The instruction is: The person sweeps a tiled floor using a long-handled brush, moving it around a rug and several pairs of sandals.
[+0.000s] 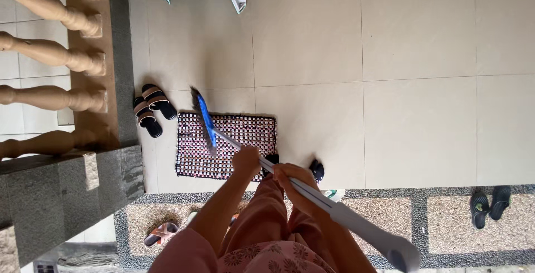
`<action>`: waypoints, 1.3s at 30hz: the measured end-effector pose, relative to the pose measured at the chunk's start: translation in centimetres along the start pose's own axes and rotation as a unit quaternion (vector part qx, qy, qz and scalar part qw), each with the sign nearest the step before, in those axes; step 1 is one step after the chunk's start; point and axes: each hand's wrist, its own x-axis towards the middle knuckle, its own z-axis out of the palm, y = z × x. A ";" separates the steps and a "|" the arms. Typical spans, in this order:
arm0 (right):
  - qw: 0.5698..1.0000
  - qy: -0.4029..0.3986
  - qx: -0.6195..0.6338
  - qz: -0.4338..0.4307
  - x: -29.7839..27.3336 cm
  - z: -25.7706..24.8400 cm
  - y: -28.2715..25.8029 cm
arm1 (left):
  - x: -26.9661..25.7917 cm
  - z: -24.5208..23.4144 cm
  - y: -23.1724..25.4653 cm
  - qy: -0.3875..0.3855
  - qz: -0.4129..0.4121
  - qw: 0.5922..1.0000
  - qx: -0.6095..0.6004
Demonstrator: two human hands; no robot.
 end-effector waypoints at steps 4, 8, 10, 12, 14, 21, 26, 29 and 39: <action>0.984 0.045 0.040 -0.168 -4.2 -7.6 -1.4 | -0.3 5.5 8.4 -0.007 0.032 0.998 -0.055; 0.987 0.118 -0.109 0.001 -9.6 -18.2 -4.3 | -2.8 5.2 26.2 -0.028 0.143 0.980 -0.134; 0.972 0.135 -0.148 0.126 -11.9 -22.4 -6.2 | -4.8 2.2 32.2 -0.085 0.151 0.967 -0.189; 0.948 0.171 -0.207 0.174 -13.8 -26.4 -7.8 | -7.0 -0.6 35.7 -0.118 0.155 0.956 -0.220; 0.966 0.168 -0.169 0.103 -14.6 -29.2 -8.2 | -8.5 -2.3 37.3 -0.019 0.206 0.967 -0.146; 0.996 0.000 0.065 -0.062 -10.5 -20.2 2.7 | -6.8 2.7 21.8 -0.020 0.010 0.995 -0.100; 0.996 -0.064 -0.035 0.043 -9.9 -13.0 5.8 | -5.0 8.6 16.7 -0.013 -0.020 0.996 -0.082; 0.997 0.043 0.043 -0.050 -12.2 -18.7 4.5 | -4.7 10.7 23.5 -0.039 0.029 0.990 -0.131; 0.961 0.191 -0.147 0.133 -18.0 -29.0 -6.7 | -11.0 0.5 37.6 0.006 0.258 0.941 -0.218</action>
